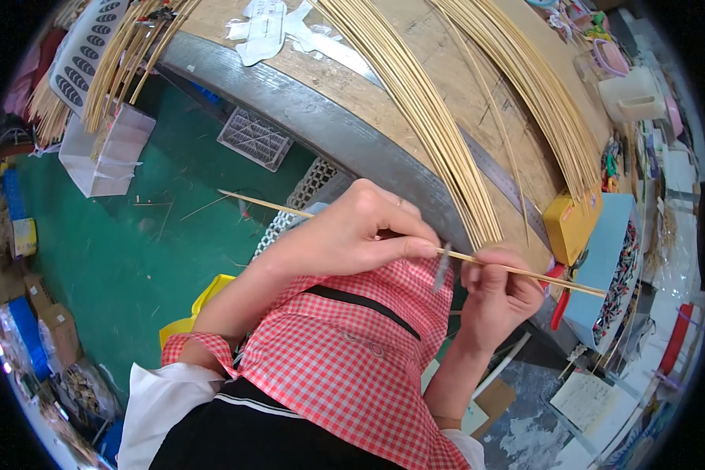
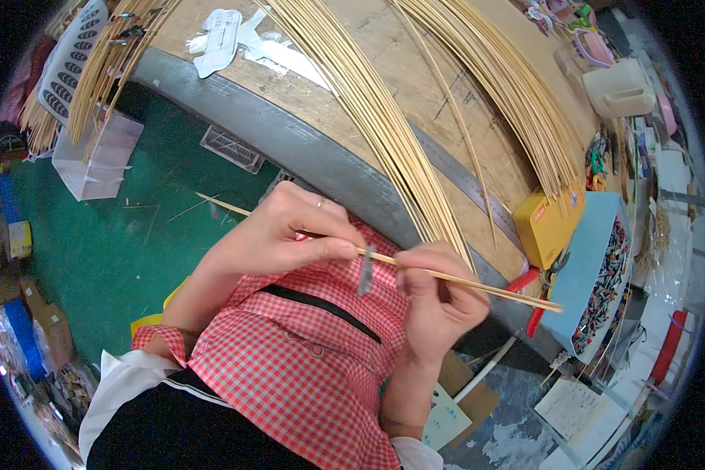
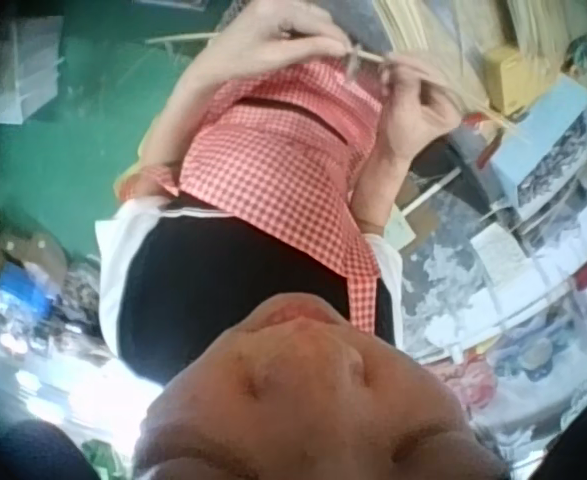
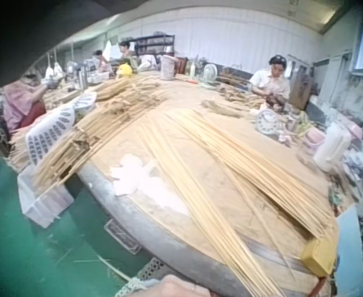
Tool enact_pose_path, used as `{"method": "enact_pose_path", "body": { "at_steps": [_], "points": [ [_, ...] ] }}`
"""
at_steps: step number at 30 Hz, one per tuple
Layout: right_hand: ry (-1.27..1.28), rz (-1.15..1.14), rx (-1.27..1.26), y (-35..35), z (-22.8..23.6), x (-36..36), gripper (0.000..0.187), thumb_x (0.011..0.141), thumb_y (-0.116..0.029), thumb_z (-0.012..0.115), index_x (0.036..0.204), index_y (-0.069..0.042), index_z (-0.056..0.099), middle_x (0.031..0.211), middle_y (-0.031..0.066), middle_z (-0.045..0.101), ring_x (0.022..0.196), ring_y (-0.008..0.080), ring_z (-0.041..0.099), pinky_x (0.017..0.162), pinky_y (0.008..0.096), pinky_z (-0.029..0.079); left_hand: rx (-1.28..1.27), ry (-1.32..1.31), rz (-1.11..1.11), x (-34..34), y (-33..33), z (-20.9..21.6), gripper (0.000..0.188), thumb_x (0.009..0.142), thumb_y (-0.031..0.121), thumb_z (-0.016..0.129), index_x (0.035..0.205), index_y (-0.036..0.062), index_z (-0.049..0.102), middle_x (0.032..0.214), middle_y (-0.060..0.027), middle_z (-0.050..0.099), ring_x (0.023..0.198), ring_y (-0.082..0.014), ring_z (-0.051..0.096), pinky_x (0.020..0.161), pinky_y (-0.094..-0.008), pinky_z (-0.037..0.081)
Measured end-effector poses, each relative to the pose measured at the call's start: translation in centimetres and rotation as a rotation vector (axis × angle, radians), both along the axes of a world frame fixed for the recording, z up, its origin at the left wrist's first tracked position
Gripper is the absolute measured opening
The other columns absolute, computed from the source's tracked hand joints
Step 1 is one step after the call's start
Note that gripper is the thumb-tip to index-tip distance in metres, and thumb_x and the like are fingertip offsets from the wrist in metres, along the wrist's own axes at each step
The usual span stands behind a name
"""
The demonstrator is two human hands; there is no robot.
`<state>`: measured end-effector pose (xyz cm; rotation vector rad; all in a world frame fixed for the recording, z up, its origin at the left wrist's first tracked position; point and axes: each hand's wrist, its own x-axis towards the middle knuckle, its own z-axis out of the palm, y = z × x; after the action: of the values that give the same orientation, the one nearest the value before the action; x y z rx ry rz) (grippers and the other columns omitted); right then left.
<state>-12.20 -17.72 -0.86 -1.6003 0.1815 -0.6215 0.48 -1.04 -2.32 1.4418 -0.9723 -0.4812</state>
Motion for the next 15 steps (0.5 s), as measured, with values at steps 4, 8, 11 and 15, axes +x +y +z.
{"method": "enact_pose_path", "body": {
  "at_steps": [4,8,11,15],
  "points": [
    [-0.028,-0.307,0.165,-3.2,1.1,-1.8,0.012,0.089,-0.008,0.061,0.090,0.004,0.061,0.069,0.0054,0.056,0.055,0.0071,0.047,0.043,0.0163,0.036,0.026,-0.108,0.128,2.3,1.7,-0.5,0.017,0.084,0.011,0.062,0.094,-0.0005,0.069,0.079,-0.0107,0.068,0.074,-0.0189,0.066,0.067,-0.0281,0.050],
    [-0.164,-0.406,0.271,-10.7,2.2,-5.0,0.018,0.093,-0.016,0.057,0.094,0.002,0.057,0.070,0.0020,0.052,0.052,0.0042,0.041,0.041,0.0157,0.033,0.216,-0.133,0.359,6.0,6.9,0.1,0.020,0.090,0.012,0.057,0.100,-0.0021,0.067,0.089,-0.0115,0.069,0.084,-0.0154,0.065,0.075,-0.0285,0.050],
    [-0.302,-0.376,0.440,-14.2,2.7,-7.7,0.018,0.095,-0.017,0.054,0.096,0.001,0.054,0.069,0.0010,0.046,0.052,0.0061,0.038,0.043,0.0187,0.032,0.327,-0.217,0.455,7.8,9.1,-0.4,0.020,0.090,0.012,0.057,0.101,-0.0023,0.066,0.093,-0.0114,0.068,0.087,-0.0168,0.064,0.078,-0.0289,0.049],
    [-0.416,-0.244,0.657,-17.5,2.4,-10.8,0.017,0.096,-0.016,0.052,0.097,0.001,0.052,0.068,0.0027,0.044,0.051,0.0075,0.035,0.044,0.0207,0.032,0.387,-0.324,0.523,8.4,10.1,-1.0,0.021,0.088,0.012,0.059,0.103,-0.0003,0.066,0.095,-0.0116,0.068,0.090,-0.0207,0.064,0.080,-0.0290,0.048]
  ]
}}
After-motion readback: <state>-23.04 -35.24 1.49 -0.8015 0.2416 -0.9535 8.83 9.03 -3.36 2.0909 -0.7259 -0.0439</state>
